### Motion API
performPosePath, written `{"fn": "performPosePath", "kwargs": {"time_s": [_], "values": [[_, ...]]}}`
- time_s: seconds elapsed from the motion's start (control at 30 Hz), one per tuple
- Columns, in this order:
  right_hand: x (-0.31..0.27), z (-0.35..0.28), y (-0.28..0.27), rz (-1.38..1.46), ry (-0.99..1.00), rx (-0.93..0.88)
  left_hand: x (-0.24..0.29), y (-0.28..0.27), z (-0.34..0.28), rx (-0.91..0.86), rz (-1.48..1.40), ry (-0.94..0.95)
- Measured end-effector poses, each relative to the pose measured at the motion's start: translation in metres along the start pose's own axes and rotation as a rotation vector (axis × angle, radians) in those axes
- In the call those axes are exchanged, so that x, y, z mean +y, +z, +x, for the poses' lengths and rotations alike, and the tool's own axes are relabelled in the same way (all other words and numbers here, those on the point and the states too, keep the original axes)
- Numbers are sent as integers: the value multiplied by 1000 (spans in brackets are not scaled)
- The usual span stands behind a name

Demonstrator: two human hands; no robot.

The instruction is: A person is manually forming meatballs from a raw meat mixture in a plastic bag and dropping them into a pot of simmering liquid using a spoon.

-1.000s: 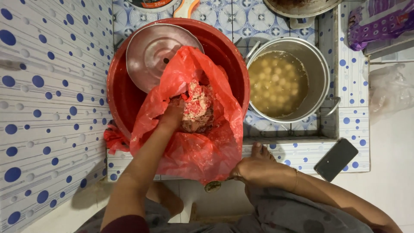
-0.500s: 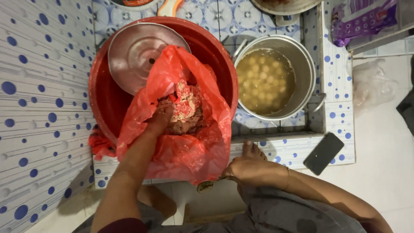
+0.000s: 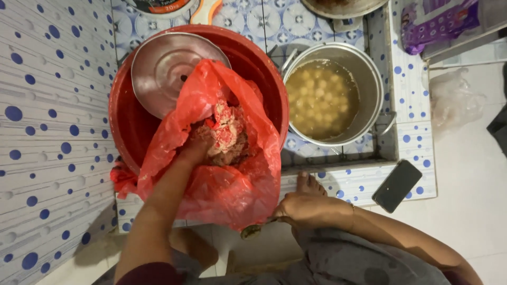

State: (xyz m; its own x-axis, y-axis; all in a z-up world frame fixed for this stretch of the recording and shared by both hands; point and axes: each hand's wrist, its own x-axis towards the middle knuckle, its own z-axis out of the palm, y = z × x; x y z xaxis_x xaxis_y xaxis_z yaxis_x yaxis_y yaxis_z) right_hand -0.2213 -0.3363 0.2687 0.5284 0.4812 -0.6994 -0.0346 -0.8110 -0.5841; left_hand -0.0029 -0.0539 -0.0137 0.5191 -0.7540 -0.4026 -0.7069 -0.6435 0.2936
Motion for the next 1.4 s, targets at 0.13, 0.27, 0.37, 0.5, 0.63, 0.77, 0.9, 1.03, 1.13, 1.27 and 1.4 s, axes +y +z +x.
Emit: {"fn": "performPosePath", "kwargs": {"time_s": [0.13, 0.27, 0.37, 0.5, 0.63, 0.77, 0.9, 1.03, 1.13, 1.27, 1.4], "values": [[65, 42, 98, 95, 776, 435, -2, -20, -7, 299, -416, 251], [89, 51, 115, 67, 760, 436, 18, -40, -8, 136, -669, -63], [108, 59, 131, 14, 780, 435, 40, -115, -34, -86, -1587, -322], [32, 27, 78, 3, 763, 412, 78, -167, -50, 0, -1319, 13], [19, 24, 64, 31, 776, 414, 84, -185, -43, 75, -1168, 14], [13, 22, 58, 9, 743, 355, 45, -116, -4, 33, -165, 127], [10, 21, 55, -13, 729, 310, 73, -143, -27, -122, -157, -57], [15, 14, 47, -40, 710, 227, 83, -164, -30, 32, -445, 53], [10, 12, 46, -56, 685, 176, 82, -158, -23, 107, -658, 68], [6, 11, 40, -83, 658, 114, 101, -170, -33, 160, -734, 114], [4, 10, 33, -97, 637, 51, 90, -155, -20, 191, -775, 111]]}}
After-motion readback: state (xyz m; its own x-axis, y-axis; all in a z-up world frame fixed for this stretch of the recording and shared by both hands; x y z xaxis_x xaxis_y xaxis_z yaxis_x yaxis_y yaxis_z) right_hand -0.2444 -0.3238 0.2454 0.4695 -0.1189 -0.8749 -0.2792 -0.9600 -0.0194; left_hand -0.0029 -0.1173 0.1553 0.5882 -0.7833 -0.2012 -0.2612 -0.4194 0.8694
